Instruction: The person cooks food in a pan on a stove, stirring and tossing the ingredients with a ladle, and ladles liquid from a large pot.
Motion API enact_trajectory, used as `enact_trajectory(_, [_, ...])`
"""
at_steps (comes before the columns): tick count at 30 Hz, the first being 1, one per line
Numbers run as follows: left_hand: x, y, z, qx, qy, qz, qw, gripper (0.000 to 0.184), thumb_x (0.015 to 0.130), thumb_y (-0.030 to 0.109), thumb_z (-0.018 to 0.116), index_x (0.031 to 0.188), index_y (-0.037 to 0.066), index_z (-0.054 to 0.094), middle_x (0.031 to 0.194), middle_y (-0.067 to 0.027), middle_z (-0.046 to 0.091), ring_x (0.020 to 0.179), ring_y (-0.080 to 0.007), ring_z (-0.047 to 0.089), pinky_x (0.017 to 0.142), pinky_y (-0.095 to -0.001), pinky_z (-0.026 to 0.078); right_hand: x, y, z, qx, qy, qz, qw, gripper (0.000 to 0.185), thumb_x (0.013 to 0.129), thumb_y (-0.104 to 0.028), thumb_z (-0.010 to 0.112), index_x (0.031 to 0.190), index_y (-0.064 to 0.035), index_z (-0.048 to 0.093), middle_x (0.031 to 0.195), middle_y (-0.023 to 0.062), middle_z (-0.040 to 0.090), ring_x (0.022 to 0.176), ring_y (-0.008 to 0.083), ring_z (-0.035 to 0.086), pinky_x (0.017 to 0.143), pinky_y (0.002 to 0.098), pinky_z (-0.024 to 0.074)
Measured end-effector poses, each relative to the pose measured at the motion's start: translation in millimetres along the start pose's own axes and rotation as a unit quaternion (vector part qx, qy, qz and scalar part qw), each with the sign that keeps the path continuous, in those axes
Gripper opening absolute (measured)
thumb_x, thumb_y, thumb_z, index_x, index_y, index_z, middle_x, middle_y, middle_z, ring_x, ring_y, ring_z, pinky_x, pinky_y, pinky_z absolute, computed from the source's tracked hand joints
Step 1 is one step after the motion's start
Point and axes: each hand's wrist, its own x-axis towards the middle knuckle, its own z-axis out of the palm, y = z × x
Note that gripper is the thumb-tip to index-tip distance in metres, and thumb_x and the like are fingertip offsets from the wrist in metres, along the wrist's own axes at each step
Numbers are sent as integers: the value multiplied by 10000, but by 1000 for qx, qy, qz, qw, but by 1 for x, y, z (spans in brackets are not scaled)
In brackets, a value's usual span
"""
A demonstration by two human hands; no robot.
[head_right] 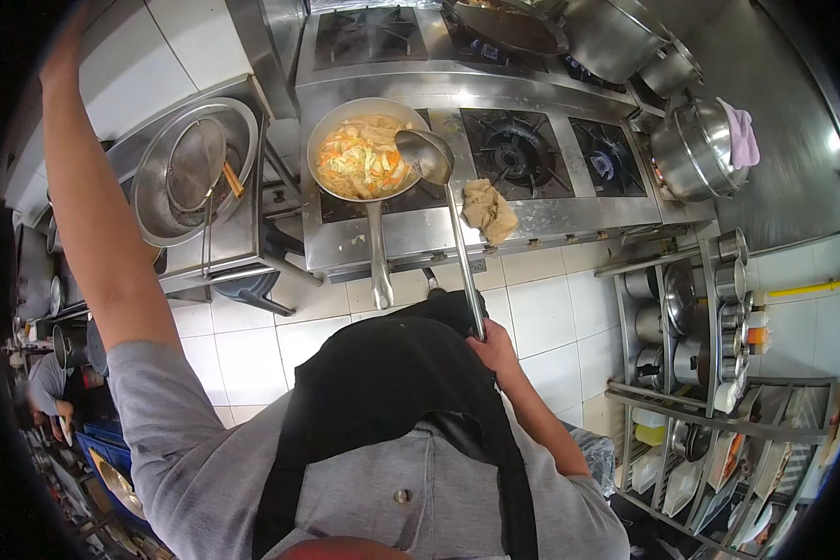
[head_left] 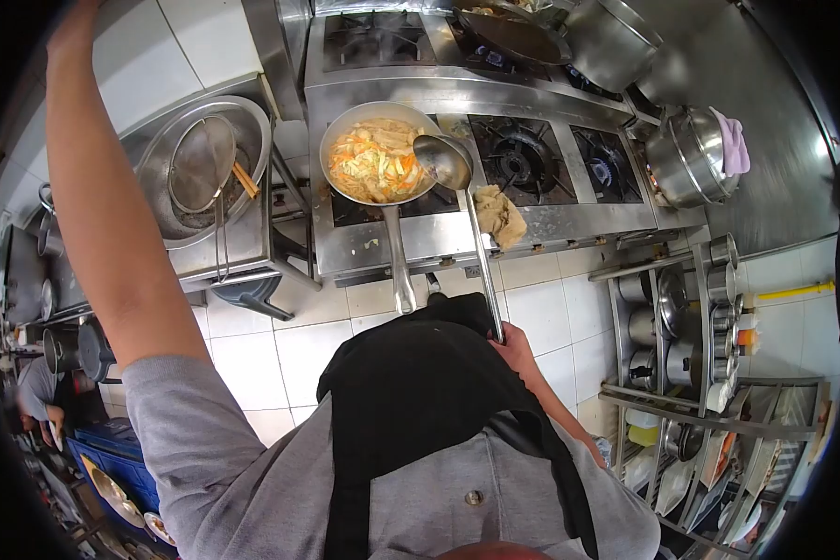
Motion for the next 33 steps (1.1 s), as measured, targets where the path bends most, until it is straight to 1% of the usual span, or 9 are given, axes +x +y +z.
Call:
enact_trajectory(6, [5,5,-10,-61,10,-12,998,177,969,176,503,922,62,630,791,-199,678,721,-380,661,615,-456,481,5,11,3,32,0,-4,999,157,808,-107,704,909,-12,630,740,62,610,689,167,577,686,324,498])
enact_trajectory(9, [9,32,-35,-318,81,-125,936,261,971,208,514,865,-2,626,763,-208,657,679,-332,634,628,-408,457,7,14,3,24,0,-6,1000,160,809,-114,707,903,-12,627,741,62,613,688,164,577,681,326,498])
enact_trajectory(12, [14,26,-24,-397,56,-169,900,317,964,235,534,826,-42,603,721,-202,621,642,-278,585,637,-375,436,8,13,1,24,-5,-6,1000,163,806,-117,712,898,-13,626,737,66,614,686,162,578,675,327,498])
enact_trajectory(14, [15,20,4,-273,136,-178,936,291,951,207,542,823,-51,587,701,-195,586,632,-256,547,637,-379,430,7,9,1,22,-3,-7,1000,164,804,-117,713,895,-13,624,731,66,611,682,162,576,670,326,496])
enact_trajectory(18, [14,16,2,-269,131,-171,939,277,946,193,538,820,-49,582,708,-201,585,640,-277,555,637,-394,429,6,11,1,24,7,-13,1000,157,805,-111,712,889,-15,621,711,63,594,667,161,561,652,323,486])
enact_trajectory(20, [16,15,-4,-341,-9,-207,917,264,980,85,411,716,66,404,742,-117,428,678,-199,432,718,-394,453,4,10,1,25,12,-18,999,157,805,-106,710,893,-11,620,708,65,590,662,161,555,647,323,482])
enact_trajectory(27, [18,23,-9,-360,5,-231,904,270,968,82,422,700,76,387,727,-107,421,644,-193,416,682,-386,452,-5,-6,-1,-23,60,-59,996,178,794,-90,705,920,-1,617,702,85,574,645,172,542,640,331,475])
enact_trajectory(30, [17,21,-5,-374,-1,-244,895,272,970,81,427,702,80,385,720,-107,411,646,-197,418,688,-410,450,-6,-20,-3,-13,56,-30,998,180,792,-87,705,924,-3,616,710,105,577,643,187,541,643,336,476])
enact_trajectory(33, [15,17,-2,-349,24,-195,916,264,970,80,442,709,71,401,725,-113,417,646,-197,430,680,-412,457,7,16,5,-15,48,-42,998,188,790,-87,711,924,-2,610,720,128,584,641,204,545,647,347,480])
